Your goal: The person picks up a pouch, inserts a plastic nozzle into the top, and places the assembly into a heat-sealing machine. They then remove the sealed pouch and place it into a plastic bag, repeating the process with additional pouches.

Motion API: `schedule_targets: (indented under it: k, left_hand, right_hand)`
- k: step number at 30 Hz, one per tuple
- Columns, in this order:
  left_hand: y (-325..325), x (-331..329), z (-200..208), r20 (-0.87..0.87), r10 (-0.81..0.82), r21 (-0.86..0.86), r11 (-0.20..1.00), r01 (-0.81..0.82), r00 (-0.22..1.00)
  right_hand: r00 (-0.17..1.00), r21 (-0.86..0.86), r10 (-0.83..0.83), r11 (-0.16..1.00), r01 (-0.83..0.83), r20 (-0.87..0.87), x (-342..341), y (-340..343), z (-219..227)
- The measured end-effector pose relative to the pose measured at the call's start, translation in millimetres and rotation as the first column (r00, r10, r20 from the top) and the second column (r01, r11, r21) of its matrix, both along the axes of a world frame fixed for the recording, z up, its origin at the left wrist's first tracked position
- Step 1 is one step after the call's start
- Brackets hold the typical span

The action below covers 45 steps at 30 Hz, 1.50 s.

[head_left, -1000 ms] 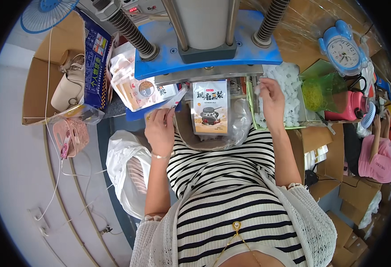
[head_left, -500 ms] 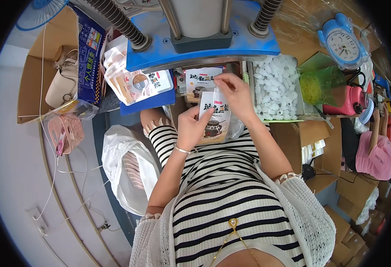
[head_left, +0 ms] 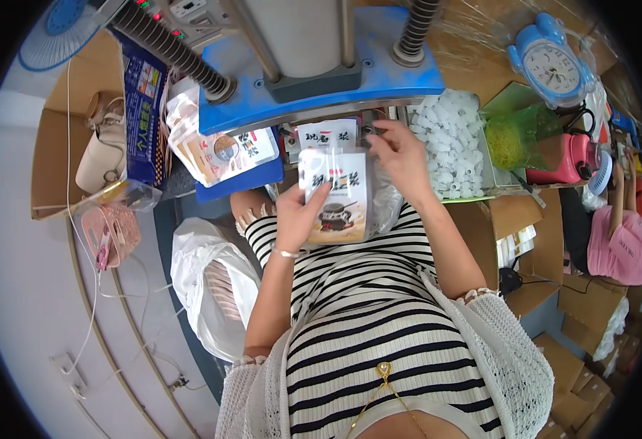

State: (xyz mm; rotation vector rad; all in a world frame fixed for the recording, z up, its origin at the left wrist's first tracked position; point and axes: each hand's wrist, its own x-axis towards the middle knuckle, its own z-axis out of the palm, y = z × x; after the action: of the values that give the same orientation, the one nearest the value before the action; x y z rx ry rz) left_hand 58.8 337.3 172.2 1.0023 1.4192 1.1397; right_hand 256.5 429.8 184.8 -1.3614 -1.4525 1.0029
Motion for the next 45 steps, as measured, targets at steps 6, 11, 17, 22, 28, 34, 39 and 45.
schedule_targets:
  k: [6, 11, 17, 22, 28, 34, 39, 45]
  left_hand:
    - [-27, 2, 6, 0.089, 0.137, 0.037, 0.989, -0.140, 0.987]
    - [-31, -20, 11, 0.117, 0.170, 0.014, 0.985, -0.173, 0.978]
    - [-33, -27, 11, 0.113, 0.111, 0.012, 0.994, -0.113, 0.987]
    - [-35, -16, 11, 0.153, 0.120, 0.045, 0.991, -0.128, 0.981]
    - [-51, -11, 29, 0.151, 0.167, 0.080, 0.980, -0.180, 0.974]
    - [-64, -27, 38, 0.123, 0.154, 0.067, 0.984, -0.163, 0.980]
    - [-63, -32, 37, 0.132, 0.167, 0.064, 0.982, -0.177, 0.977]
    - [-62, -35, 37, 0.089, 0.100, 0.014, 0.995, -0.102, 0.991]
  right_hand:
    - [1.000, -0.019, -0.011, 1.000, 0.011, -0.001, -10, 28, -1]
    - [0.989, 0.070, -0.123, 0.989, 0.129, -0.079, 8, 18, -4]
    - [0.904, -0.258, 0.061, 0.949, -0.184, -0.423, 50, -13, 23]
    - [0.869, -0.242, 0.133, 0.931, -0.275, -0.477, 69, -30, 20]
    - [0.703, -0.131, 0.229, 0.899, -0.419, -0.673, 76, -36, 19]
    - [0.604, -0.138, 0.195, 0.877, -0.460, -0.773, 66, -42, 21]
    - [0.586, -0.135, 0.194, 0.872, -0.471, -0.787, 61, -39, 16]
    - [0.886, 0.323, 0.079, 0.914, -0.248, 0.457, 41, -38, 15]
